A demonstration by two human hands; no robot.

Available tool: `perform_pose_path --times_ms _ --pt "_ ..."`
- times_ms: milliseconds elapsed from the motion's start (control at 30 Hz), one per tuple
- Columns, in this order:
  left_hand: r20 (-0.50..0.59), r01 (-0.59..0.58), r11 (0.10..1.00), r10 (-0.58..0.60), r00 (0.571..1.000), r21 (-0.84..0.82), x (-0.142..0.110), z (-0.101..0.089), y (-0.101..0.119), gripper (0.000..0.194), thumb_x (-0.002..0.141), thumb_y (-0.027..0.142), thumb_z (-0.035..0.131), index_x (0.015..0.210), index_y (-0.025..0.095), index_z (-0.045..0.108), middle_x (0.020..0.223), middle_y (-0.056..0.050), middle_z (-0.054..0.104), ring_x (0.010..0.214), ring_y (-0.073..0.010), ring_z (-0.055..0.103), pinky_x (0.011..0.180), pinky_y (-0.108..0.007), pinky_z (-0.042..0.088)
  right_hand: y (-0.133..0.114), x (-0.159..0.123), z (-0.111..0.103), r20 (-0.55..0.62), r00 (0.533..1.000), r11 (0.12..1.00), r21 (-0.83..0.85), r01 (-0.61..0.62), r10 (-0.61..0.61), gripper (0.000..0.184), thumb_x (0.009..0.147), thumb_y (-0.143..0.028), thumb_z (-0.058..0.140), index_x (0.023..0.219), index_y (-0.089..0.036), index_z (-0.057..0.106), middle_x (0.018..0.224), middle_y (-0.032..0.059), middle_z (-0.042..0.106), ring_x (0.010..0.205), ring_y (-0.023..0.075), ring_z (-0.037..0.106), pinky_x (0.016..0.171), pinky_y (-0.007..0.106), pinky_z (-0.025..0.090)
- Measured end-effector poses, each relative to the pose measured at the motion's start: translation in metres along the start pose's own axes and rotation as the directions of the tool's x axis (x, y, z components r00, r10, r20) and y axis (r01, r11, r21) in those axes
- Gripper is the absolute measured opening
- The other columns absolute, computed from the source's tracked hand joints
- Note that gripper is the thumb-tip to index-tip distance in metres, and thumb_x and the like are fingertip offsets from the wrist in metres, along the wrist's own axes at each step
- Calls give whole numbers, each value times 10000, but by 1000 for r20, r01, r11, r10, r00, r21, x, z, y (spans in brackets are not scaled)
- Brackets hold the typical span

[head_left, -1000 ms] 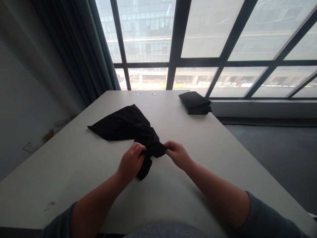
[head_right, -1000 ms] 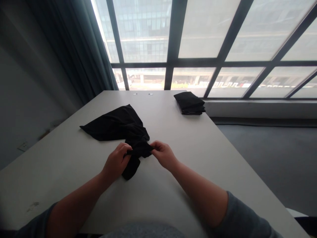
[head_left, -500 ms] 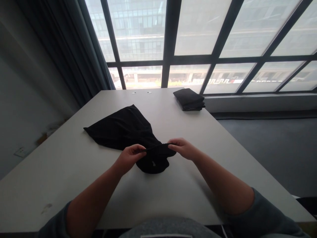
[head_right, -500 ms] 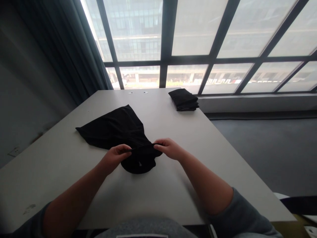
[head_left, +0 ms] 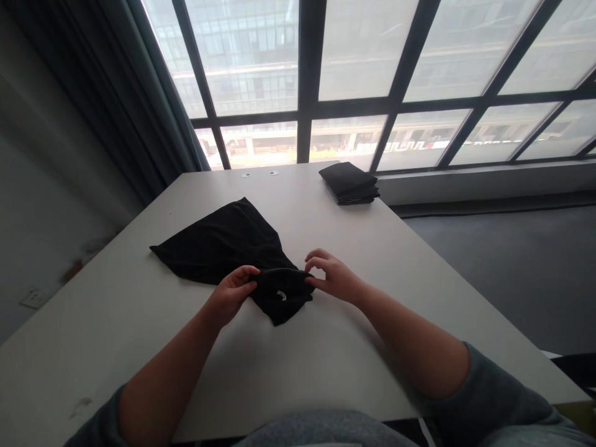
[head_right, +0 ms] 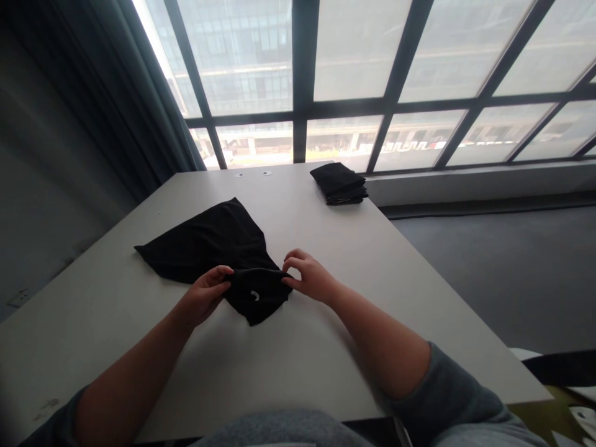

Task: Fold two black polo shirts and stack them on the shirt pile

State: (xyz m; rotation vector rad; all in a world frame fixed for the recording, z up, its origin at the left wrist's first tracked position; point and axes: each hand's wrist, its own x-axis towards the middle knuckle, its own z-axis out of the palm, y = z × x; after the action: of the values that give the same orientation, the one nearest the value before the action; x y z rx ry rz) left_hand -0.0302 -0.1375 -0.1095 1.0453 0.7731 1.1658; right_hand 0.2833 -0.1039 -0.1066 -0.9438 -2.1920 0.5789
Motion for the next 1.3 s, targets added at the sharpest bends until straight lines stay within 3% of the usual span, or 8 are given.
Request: perform_pose_path --times_ms 233,533,667,767,833,900,1133,1300 --pt "42 -5 992 0 999 124 0 0 0 377 704 294 942 1014 168 768 947 -50 738 850 -165 680 772 -255 554 4 -1 8 52 996 989 -134 -68 75 35 921 -193 585 942 -203 559 858 14 630 731 145 531 676 265 391" --pt "51 -153 900 145 988 408 -1 -2 -2 411 839 368 817 1193 186 715 1176 -120 697 1070 -246 681 894 -355 577 -2 2 7 -141 979 948 -263 -178 145 175 964 -339 565 863 -224 481 753 8 569 655 152 449 626 275 292" --pt "297 -461 489 377 877 741 -6 -2 4 253 898 355 772 1116 227 766 1430 -141 570 1318 -306 567 1045 -431 530 -1 2 5 -185 973 962 -212 -174 135 247 996 -416 529 846 -232 461 714 -4 546 625 148 435 615 273 298" --pt "586 -652 128 337 737 747 -9 0 8 269 865 301 828 1126 265 774 1449 -116 588 1363 -319 537 1133 -482 459 1 1 5 -179 978 979 -156 -131 103 273 1004 -450 525 849 -232 467 709 -13 550 619 142 433 619 269 321" --pt "663 -685 -44 305 684 727 -10 1 9 207 871 222 813 1071 260 776 1440 -99 615 1355 -316 548 1138 -486 442 4 0 6 -173 979 982 -135 -129 105 277 993 -449 558 844 -229 479 700 -20 551 616 138 430 616 266 332" --pt "670 -663 -142 306 677 735 -9 1 9 155 890 144 761 1008 243 772 1415 -87 643 1327 -301 572 1120 -470 445 7 1 6 -160 982 983 -136 -124 102 267 979 -430 596 839 -225 498 694 -23 549 612 135 428 609 264 342" --pt "694 -672 -175 230 682 719 -6 2 10 205 956 87 601 980 232 744 1251 -59 739 1173 -234 661 1034 -394 461 -20 2 6 -224 936 927 -320 194 -273 72 1007 -259 596 965 -208 626 1072 104 648 997 229 584 889 360 493" --pt "683 -697 -96 334 650 710 -10 11 11 153 1004 170 559 936 225 685 995 -40 770 906 -169 695 942 -355 476 -60 -7 21 -4 906 840 -375 391 -424 234 995 -430 667 1070 -208 672 1072 105 657 1003 244 590 914 389 494"
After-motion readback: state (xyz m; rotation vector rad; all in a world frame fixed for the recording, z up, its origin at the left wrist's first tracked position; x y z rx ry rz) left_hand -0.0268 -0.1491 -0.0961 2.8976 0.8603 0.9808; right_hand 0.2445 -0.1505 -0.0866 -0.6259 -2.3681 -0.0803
